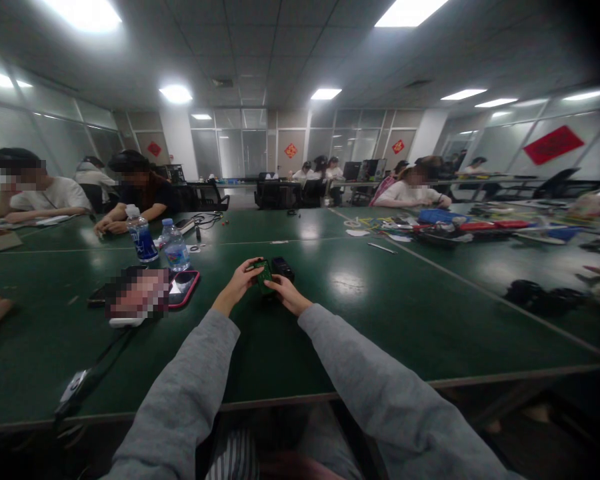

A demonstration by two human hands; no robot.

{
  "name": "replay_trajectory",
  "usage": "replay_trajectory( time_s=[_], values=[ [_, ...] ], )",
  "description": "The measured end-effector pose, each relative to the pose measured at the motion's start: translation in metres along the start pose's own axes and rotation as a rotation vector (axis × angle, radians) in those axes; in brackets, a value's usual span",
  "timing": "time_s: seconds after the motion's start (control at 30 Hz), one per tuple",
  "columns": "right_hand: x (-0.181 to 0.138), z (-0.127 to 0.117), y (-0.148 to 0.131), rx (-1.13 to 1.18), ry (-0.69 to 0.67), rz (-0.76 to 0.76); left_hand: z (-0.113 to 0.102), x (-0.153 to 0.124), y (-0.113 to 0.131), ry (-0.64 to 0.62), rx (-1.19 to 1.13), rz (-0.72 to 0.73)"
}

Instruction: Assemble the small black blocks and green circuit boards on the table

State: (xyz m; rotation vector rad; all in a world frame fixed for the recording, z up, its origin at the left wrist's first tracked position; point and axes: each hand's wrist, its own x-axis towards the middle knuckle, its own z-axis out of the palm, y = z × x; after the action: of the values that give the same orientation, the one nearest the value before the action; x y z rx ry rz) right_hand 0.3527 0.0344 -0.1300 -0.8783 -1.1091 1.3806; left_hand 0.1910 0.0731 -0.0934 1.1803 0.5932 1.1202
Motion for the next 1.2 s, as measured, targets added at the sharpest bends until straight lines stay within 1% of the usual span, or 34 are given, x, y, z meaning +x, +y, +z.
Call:
replay_trajectory(
  time_s=[0.23,0.37,0.6,0.87,1.07,1.2],
  values=[
    [0.0022,-0.0032,0.0033,-0.017,-0.010,0.022,-0.0002,0.0028,-0.0036,0.013,-0.015,-0.019],
    [0.0005,-0.0015,0.0024,-0.027,-0.011,0.017,-0.0002,0.0022,-0.0013,0.019,-0.028,-0.043],
    [0.0014,-0.0004,0.0019,-0.020,-0.004,0.038,0.0045,-0.0004,0.0037,0.069,-0.011,-0.090],
    [0.0010,-0.0004,0.0013,-0.037,-0.024,0.008,0.0056,0.0006,0.0028,0.066,0.050,-0.079],
    [0.0042,-0.0050,0.0067,-0.037,-0.051,-0.007,0.0027,0.0017,0.0016,0.053,0.113,-0.085],
    [0.0050,-0.0057,0.0080,-0.030,-0.062,-0.009,0.0050,0.0001,0.0037,0.063,0.147,-0.086]
  ],
)
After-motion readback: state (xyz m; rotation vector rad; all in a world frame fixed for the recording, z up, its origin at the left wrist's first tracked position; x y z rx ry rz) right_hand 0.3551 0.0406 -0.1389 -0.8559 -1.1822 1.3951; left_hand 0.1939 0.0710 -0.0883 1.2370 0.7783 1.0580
